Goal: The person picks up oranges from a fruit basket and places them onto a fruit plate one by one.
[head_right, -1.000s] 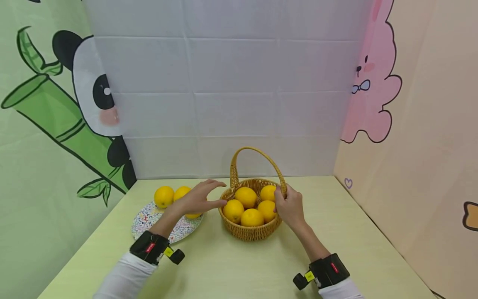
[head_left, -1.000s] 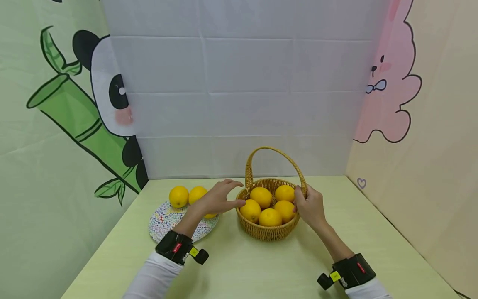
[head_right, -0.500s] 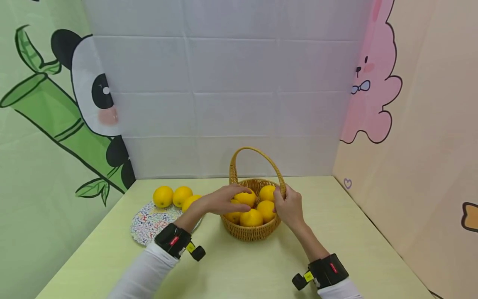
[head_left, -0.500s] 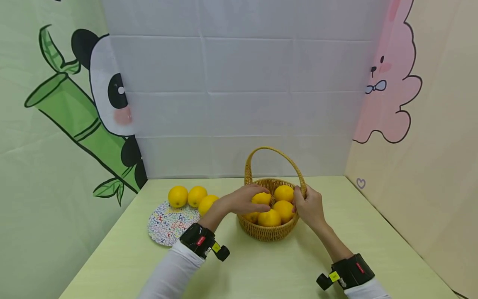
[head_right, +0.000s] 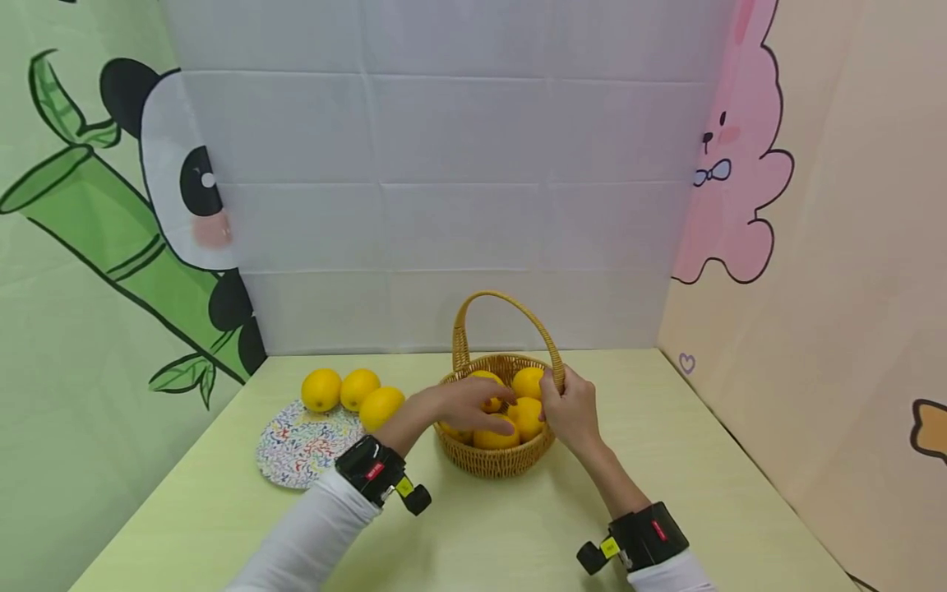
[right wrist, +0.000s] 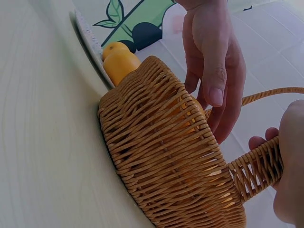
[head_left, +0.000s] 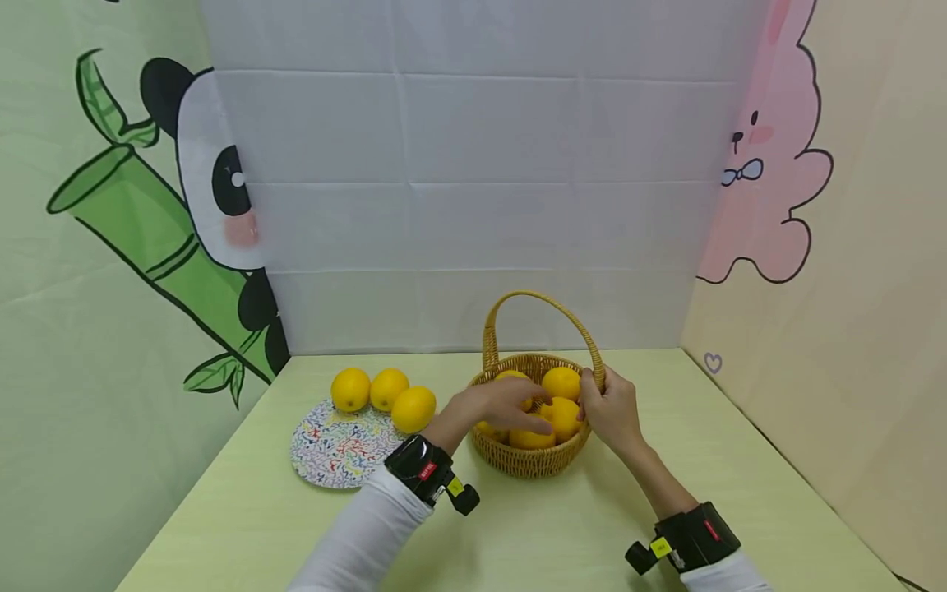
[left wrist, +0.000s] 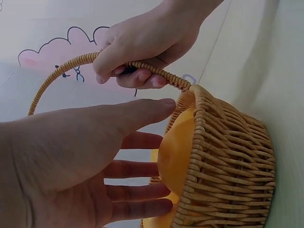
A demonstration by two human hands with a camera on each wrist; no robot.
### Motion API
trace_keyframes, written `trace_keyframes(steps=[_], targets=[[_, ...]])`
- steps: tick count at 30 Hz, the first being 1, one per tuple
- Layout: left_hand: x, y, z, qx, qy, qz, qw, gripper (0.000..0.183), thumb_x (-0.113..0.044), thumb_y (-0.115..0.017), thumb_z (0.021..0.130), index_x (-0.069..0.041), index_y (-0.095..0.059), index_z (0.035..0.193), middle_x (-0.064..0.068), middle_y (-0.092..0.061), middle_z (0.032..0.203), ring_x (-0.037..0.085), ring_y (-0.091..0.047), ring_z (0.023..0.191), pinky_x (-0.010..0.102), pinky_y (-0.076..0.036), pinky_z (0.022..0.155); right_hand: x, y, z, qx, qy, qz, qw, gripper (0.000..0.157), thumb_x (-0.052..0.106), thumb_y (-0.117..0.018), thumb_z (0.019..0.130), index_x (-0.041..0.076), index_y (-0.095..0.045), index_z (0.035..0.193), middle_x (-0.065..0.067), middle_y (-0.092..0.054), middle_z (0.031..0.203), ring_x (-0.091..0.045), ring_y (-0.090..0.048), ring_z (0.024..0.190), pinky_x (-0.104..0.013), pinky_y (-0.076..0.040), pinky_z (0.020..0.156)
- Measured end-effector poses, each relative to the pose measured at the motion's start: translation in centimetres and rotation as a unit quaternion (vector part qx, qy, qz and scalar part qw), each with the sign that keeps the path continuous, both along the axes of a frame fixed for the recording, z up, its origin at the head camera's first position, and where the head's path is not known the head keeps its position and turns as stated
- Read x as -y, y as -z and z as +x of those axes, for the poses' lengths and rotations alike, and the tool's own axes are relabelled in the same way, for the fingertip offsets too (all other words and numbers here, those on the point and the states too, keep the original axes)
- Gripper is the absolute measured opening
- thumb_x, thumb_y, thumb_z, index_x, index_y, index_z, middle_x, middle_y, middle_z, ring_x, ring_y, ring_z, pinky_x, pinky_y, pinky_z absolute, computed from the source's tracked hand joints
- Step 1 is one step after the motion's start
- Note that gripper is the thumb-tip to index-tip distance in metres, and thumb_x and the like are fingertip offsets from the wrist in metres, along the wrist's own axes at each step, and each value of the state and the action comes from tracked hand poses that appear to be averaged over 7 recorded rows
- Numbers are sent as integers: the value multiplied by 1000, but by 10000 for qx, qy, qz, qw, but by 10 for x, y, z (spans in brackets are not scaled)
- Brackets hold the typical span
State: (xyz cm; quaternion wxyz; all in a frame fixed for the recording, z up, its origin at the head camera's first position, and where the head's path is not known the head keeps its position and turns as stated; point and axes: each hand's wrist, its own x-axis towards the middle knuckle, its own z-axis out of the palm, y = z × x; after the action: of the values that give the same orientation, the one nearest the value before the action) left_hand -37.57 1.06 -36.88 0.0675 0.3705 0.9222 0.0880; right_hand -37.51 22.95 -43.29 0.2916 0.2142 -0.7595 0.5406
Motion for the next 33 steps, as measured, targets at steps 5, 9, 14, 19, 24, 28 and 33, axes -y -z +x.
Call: trace_keyframes(steps=[5,9,14,19,24,28,33], targets=[[-8,1,2,171,-319,-328,9988,60,-55,-66,95,-17,-62,142,1,-61,140,17,-56,121,36,-49,101,0,1,0,-21,76,25,10000,36,15,-50,108,6,-54,74,-11,-57,51,-33,-57,39,-23,-37,26],[-12,6,2,247,-587,-591,9962,59,-58,-66,93,-20,-65,139,-1,-63,136,15,-57,116,36,-51,97,1,2,1,-25,97,68,9999,37,19,-48,108,6,-54,74,-11,-57,51,-29,-57,38,-23,-38,26],[-16,10,3,261,-731,-673,9947,58,-57,-66,92,-20,-64,136,-3,-66,122,12,-59,98,31,-52,81,2,2,2,-3,117,80,9999,36,15,-49,108,6,-54,74,-12,-57,51,-31,-57,39,-23,-38,26],[-20,12,2,178,-750,-679,9947,53,-56,-68,92,-18,-65,129,-5,-62,105,13,-57,87,27,-48,69,1,0,3,17,122,54,9999,34,8,-50,106,5,-54,73,-13,-57,50,-34,-56,39,-22,-36,26],[-22,15,2,176,-844,-621,9943,47,-55,-70,91,-19,-63,119,-3,-60,97,13,-56,80,26,-44,62,1,1,3,0,131,104,9999,34,9,-50,107,6,-54,74,-12,-57,50,-36,-56,39,-23,-36,26],[-22,17,2,193,-904,-546,9942,43,-54,-72,89,-20,-63,115,-3,-60,94,13,-56,77,26,-44,60,1,1,2,-16,144,130,9998,33,10,-49,107,5,-54,75,-14,-58,51,-38,-56,40,-24,-37,26],[-22,18,1,193,-941,-508,9941,41,-52,-72,89,-21,-64,115,-3,-61,95,13,-57,75,26,-45,59,1,1,3,-19,115,90,9999,34,14,-49,108,5,-54,75,-18,-58,52,-37,-57,40,-24,-38,27]])
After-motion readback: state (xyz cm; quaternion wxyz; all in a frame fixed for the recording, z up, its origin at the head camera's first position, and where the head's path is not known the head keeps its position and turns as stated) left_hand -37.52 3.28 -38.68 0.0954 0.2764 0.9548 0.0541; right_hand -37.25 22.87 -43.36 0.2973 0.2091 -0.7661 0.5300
